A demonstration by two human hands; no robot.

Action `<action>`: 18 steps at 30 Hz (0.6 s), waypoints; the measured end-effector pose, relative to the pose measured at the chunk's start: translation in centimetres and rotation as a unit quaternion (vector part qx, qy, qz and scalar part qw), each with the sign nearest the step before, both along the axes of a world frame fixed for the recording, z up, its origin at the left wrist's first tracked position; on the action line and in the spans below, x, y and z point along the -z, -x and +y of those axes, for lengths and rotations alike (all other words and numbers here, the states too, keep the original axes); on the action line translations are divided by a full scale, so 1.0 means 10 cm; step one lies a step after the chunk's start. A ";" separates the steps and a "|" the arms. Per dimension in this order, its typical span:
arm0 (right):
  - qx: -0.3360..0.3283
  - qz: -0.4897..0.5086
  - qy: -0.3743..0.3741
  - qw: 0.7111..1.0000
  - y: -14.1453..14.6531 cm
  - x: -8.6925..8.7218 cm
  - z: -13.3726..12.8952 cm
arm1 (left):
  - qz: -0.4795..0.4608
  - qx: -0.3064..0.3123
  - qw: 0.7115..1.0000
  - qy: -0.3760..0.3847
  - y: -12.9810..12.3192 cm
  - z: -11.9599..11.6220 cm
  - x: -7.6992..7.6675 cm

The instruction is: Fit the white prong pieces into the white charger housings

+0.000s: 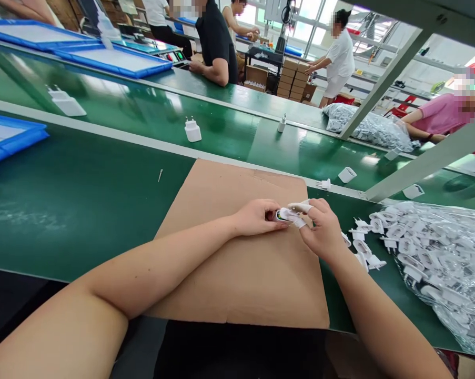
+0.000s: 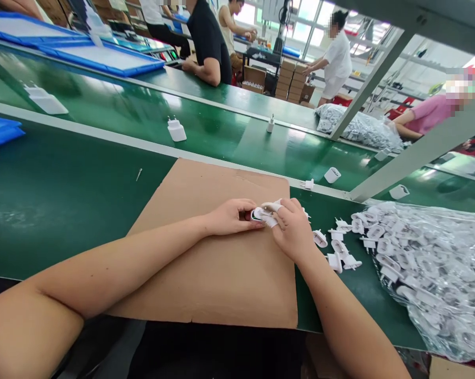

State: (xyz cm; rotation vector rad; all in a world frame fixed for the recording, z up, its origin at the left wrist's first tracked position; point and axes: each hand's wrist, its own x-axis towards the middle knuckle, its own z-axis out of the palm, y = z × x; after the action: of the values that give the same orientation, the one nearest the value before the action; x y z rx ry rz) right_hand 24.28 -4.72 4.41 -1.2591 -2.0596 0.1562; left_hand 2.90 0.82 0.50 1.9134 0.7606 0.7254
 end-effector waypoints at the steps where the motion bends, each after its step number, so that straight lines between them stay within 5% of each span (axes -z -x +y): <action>1: -0.016 -0.028 -0.010 0.999 0.02 -0.01 0.00 | -0.001 0.000 1.000 -0.003 0.00 0.00 -0.01; 18: -0.021 -0.095 -0.025 0.995 0.05 -0.02 0.06 | -0.013 -0.008 1.000 0.009 -0.01 0.01 -0.03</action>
State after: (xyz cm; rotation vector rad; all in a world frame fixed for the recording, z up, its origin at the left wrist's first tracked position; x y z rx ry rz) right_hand 23.77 -4.12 4.61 -1.2420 -2.2383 0.0034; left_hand 2.99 0.89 0.77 1.8807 0.7653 0.7490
